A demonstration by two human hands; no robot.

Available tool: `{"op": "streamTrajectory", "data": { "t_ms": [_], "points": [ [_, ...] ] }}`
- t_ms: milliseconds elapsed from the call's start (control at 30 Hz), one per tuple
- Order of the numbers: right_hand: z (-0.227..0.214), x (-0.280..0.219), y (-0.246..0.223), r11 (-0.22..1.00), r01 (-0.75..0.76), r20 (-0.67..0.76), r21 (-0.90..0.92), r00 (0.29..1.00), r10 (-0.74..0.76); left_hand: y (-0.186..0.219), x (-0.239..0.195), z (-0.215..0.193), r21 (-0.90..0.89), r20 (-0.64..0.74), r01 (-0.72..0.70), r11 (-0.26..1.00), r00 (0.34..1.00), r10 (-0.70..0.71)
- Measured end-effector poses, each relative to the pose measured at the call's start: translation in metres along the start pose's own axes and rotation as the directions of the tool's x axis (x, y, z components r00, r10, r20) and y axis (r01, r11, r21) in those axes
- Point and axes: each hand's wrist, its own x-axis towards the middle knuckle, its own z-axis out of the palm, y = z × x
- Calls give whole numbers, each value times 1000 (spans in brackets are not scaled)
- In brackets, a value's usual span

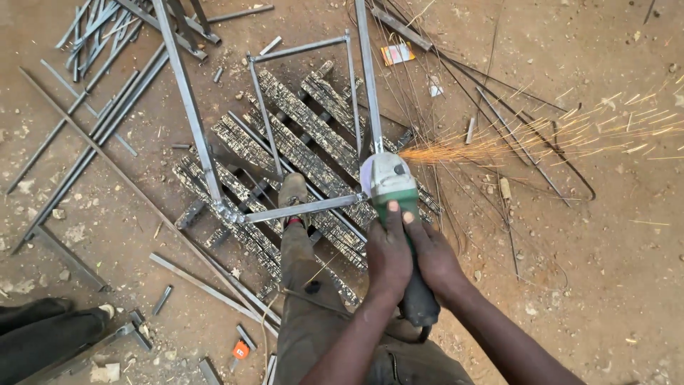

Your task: Using an angle grinder to smooth the welded joints of a rectangular metal frame.

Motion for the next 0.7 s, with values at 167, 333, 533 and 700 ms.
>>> {"op": "streamTrajectory", "data": {
  "t_ms": [167,333,533,700],
  "points": [
    [2,-4,2,1000,-19,-3,-9,1000,19,6,-30,-4,-29,-63,113,993,991,-114],
    [1,2,-17,999,-32,-7,-6,999,32,18,-14,1,-8,-46,22,1000,999,-22],
    [1,-14,1,999,-33,-12,-3,999,33,0,-35,-2,0,-65,127,992,990,-127],
    [1,-4,-18,997,-73,0,-4,997,73,19,-21,0,-18,-26,81,997,996,-82]
  ]
}}
